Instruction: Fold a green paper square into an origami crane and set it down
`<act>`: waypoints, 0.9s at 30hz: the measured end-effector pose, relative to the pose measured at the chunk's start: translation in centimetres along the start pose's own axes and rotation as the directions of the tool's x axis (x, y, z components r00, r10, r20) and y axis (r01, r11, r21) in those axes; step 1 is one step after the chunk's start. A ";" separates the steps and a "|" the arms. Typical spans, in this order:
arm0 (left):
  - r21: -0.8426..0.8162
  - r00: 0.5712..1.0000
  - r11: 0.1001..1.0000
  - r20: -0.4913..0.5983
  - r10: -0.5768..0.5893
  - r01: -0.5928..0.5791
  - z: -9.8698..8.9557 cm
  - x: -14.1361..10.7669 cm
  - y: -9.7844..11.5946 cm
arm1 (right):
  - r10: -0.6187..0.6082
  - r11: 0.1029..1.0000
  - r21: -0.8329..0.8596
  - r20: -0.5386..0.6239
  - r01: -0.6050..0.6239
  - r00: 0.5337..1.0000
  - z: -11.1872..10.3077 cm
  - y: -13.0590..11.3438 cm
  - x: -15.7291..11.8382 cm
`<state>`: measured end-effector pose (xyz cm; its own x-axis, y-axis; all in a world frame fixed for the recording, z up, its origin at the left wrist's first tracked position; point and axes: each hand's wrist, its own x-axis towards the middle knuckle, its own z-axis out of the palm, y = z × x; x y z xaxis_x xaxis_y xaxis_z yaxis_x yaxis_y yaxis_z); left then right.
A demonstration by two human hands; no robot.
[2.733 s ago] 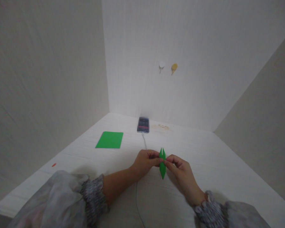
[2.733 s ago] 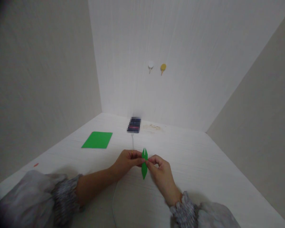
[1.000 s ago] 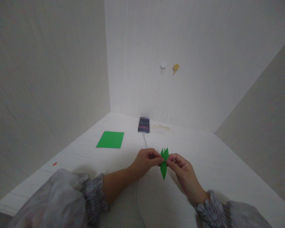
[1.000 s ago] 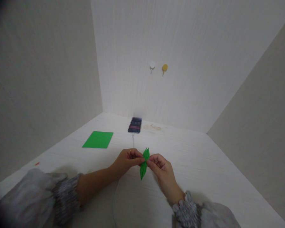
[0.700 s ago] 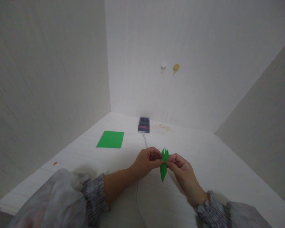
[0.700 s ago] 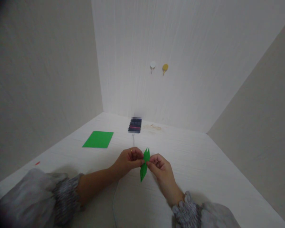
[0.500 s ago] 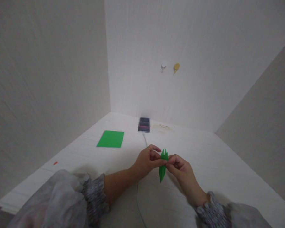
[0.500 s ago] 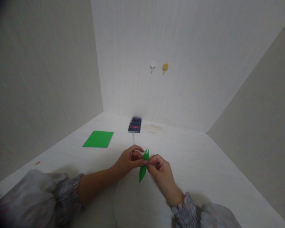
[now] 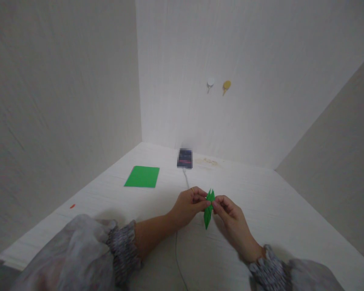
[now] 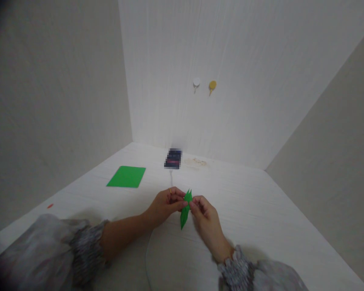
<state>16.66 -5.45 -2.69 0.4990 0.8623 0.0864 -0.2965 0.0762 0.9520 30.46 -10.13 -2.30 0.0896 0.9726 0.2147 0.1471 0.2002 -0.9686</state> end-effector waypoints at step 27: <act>-0.008 0.999 0.999 -0.034 0.033 -0.034 0.4 -0.3 0.6 | 0.026 0.996 0.082 -0.099 -0.018 0.995 0.9 0.1 0.2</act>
<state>16.63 -5.85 -2.09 0.4611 0.8807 0.1083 -0.3194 0.0509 0.9462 29.56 -9.83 -2.44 0.1906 0.9609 0.2007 0.0638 0.1918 -0.9793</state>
